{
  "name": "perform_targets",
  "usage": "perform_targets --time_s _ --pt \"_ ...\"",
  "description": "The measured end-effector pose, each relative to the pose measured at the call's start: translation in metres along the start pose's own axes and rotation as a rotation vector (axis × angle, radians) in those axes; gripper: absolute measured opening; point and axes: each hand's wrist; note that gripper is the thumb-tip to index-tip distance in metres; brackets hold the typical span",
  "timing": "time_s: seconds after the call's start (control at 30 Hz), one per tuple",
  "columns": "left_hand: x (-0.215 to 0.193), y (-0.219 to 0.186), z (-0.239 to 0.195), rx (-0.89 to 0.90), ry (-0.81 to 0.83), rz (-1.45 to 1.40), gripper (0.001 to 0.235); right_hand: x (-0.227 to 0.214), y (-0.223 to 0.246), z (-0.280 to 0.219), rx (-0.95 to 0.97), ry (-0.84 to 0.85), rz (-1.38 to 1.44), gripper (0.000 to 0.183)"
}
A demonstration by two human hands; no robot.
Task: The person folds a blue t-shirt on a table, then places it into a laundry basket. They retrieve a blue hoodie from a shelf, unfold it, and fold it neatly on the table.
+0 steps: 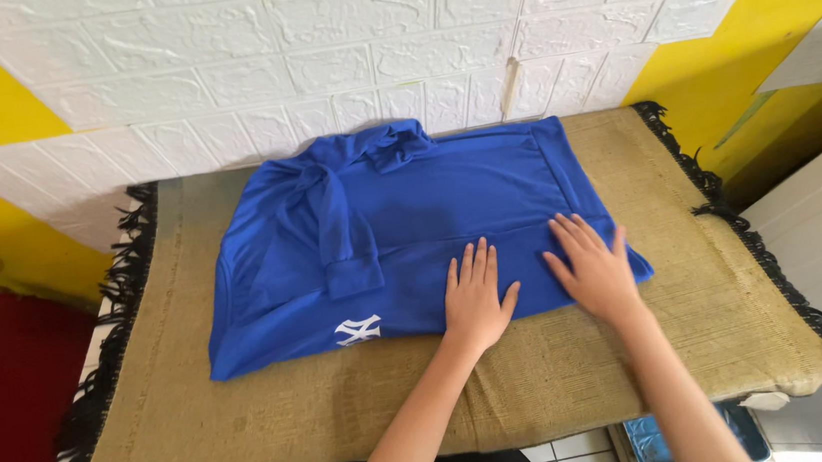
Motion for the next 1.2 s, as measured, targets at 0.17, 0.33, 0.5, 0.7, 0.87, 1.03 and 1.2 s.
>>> perform_targets --time_s 0.17,0.33,0.5,0.7,0.87,1.03,1.2 --pt "0.0 -0.001 0.0 -0.011 0.047 0.022 0.076 -0.005 -0.071 -0.003 0.175 0.167 -0.289 0.067" --pt "0.0 0.0 0.003 0.003 0.031 0.057 0.075 -0.001 -0.079 -0.008 0.169 0.052 -0.039 0.072" --pt "-0.003 -0.002 0.0 -0.009 0.054 0.055 0.074 0.004 -0.053 -0.021 -0.033 0.084 0.117 0.079" --pt "0.002 0.0 0.003 -0.012 0.102 0.056 0.074 -0.023 -0.037 0.012 0.293 0.252 -0.404 0.073" --pt "0.006 0.011 0.004 -0.084 -0.055 -0.354 0.057 0.006 0.03 0.028 -0.06 -0.034 -0.384 0.057" --pt "-0.011 0.037 -0.003 -0.08 -0.144 -0.276 0.051 0.044 0.093 0.023 -0.393 0.024 -0.15 0.062" --pt "-0.011 0.031 -0.013 -0.072 -0.12 -0.02 0.06 0.046 0.077 0.018 -0.34 0.221 -0.065 0.063"
Point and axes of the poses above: each hand's wrist, its own z-axis towards the middle knuckle, its own x-axis out of the palm, y = z × x, and after that the axes turned 6 degrees about y, right-handed
